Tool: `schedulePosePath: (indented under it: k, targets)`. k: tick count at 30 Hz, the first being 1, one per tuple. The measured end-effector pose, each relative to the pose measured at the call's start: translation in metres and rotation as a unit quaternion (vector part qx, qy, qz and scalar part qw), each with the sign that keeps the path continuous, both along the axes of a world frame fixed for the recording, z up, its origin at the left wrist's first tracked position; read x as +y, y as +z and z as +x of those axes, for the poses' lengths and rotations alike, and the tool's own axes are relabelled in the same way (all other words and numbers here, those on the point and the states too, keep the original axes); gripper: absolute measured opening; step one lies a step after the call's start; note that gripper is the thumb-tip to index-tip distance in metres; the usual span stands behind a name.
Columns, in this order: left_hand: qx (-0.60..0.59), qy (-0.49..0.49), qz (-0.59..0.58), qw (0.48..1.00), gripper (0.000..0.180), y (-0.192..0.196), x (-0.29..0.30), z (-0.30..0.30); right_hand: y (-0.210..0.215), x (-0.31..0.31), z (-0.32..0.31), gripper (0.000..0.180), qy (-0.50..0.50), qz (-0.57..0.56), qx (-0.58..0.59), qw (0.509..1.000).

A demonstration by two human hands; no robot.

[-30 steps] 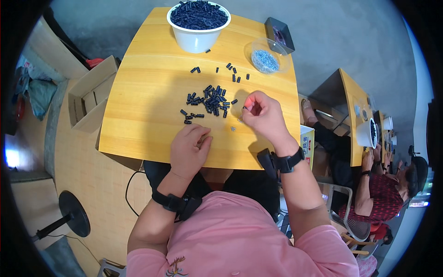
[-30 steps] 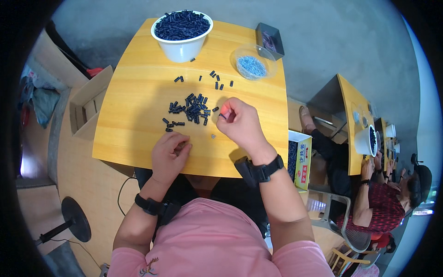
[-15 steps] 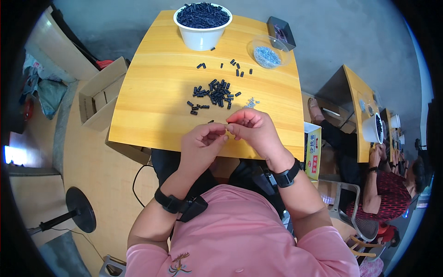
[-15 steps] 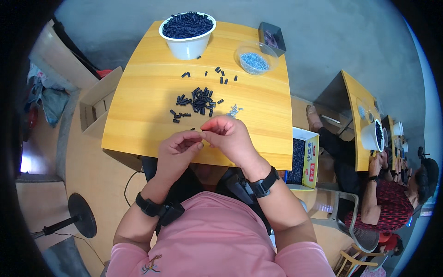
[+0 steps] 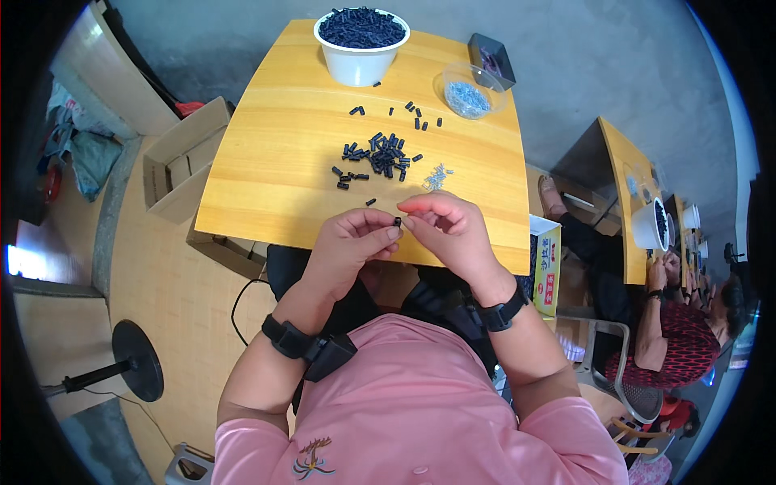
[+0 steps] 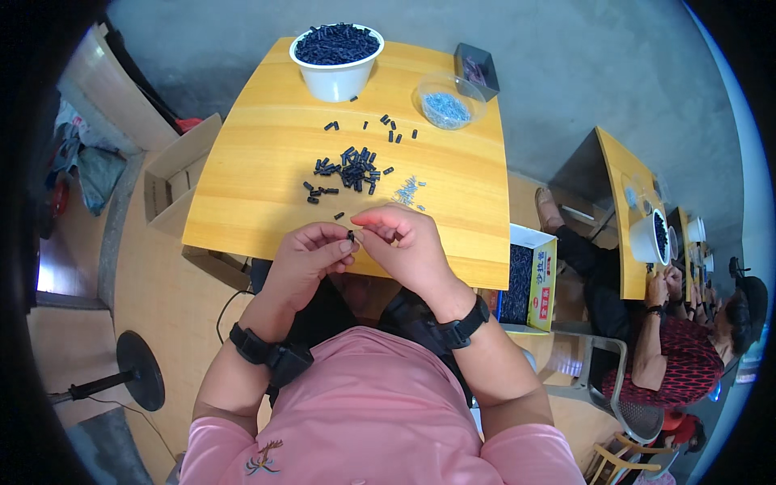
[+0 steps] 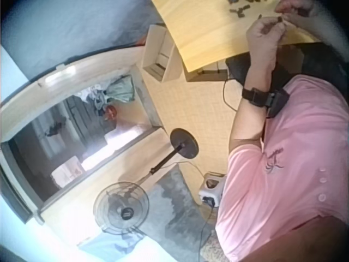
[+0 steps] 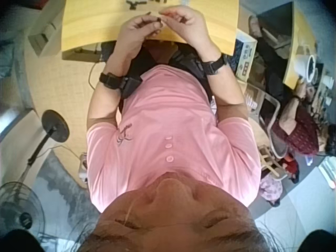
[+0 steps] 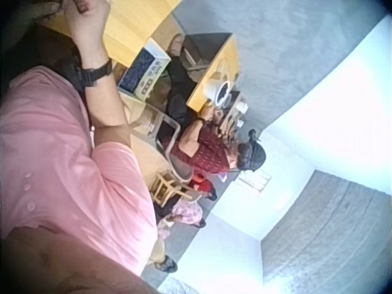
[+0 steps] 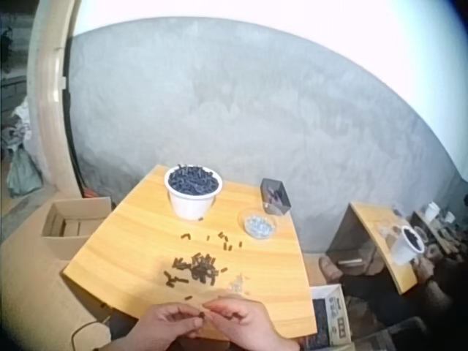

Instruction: Assemble small black plastic tubes into grey star-shaped connectors at a workstation.

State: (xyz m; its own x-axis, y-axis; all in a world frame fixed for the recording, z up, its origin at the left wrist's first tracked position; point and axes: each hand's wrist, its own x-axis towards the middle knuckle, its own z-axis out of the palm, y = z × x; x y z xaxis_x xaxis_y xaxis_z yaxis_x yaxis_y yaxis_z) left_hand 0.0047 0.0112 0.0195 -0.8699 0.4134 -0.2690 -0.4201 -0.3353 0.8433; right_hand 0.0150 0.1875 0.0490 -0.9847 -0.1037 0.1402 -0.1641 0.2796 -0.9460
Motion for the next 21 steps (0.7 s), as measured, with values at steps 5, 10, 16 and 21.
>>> schedulePosePath:
  k: [5, 10, 16, 21]
  targets:
    - [-0.062, -0.022, 0.05, 0.997, 0.014, 0.0, -0.002, 0.002, 0.007, 0.004, 0.006, 0.019, 0.054, 0.073, 0.082, 0.992]
    - [-0.098, -0.024, 0.057, 0.993, 0.015, 0.001, -0.001, 0.003, 0.013, -0.001, 0.008, 0.024, 0.07, 0.15, 0.158, 0.973]
    - [-0.125, -0.028, 0.048, 0.991, 0.014, 0.0, 0.0, 0.003, 0.007, -0.004, 0.01, 0.03, 0.059, 0.179, 0.138, 0.972]
    - [-0.124, -0.025, 0.056, 0.99, 0.012, -0.007, -0.002, 0.001, 0.002, -0.004, 0.008, 0.025, 0.057, 0.174, 0.117, 0.976]
